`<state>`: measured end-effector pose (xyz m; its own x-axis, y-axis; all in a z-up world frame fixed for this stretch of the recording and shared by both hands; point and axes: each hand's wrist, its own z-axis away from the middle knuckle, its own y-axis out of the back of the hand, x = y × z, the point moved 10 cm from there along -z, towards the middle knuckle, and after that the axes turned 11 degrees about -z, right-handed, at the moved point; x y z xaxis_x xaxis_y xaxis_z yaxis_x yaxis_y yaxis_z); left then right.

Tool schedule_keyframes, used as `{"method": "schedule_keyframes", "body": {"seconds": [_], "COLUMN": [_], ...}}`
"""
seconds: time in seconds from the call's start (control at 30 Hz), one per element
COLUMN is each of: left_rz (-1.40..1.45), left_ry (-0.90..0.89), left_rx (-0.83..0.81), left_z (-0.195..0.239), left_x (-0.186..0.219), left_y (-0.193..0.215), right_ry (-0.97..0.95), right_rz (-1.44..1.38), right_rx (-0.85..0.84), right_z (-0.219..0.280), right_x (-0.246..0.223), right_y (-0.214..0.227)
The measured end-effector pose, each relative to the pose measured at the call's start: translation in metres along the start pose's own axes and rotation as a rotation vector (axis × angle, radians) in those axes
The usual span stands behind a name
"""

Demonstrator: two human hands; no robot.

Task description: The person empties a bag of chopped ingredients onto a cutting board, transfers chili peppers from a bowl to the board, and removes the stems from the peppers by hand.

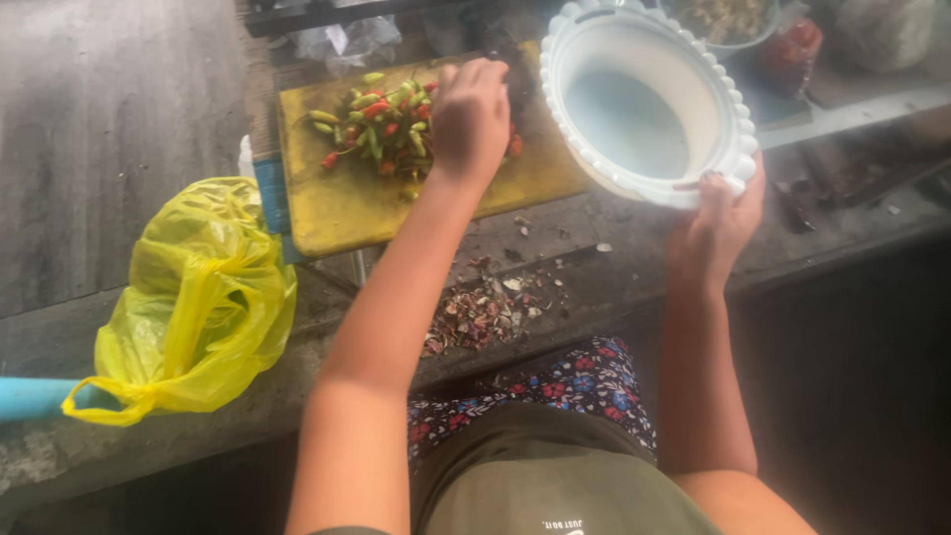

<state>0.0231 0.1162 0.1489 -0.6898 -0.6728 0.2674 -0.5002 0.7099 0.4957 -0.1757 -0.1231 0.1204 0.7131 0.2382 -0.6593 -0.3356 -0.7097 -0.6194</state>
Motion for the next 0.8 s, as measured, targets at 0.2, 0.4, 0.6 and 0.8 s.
{"method": "schedule_keyframes", "body": {"seconds": [0.2, 0.4, 0.6, 0.8], "left_rz": [0.141, 0.245, 0.29, 0.326], "left_ry": [0.233, 0.5, 0.523, 0.63], "left_rx": [0.094, -0.037, -0.064, -0.112], "left_z": [0.045, 0.1, 0.12, 0.138], "left_x": [-0.022, -0.043, -0.044, -0.058], "left_y": [0.085, 0.112, 0.12, 0.113], "right_ry": [-0.241, 0.481, -0.027, -0.057], "right_rz": [0.188, 1.105, 1.039, 0.596], "right_rx": [0.131, -0.092, 0.07, -0.008], "right_z": [-0.022, -0.032, -0.044, -0.041], "right_x": [0.046, 0.002, 0.026, 0.029], "right_y": [0.01, 0.017, 0.021, 0.0]}}
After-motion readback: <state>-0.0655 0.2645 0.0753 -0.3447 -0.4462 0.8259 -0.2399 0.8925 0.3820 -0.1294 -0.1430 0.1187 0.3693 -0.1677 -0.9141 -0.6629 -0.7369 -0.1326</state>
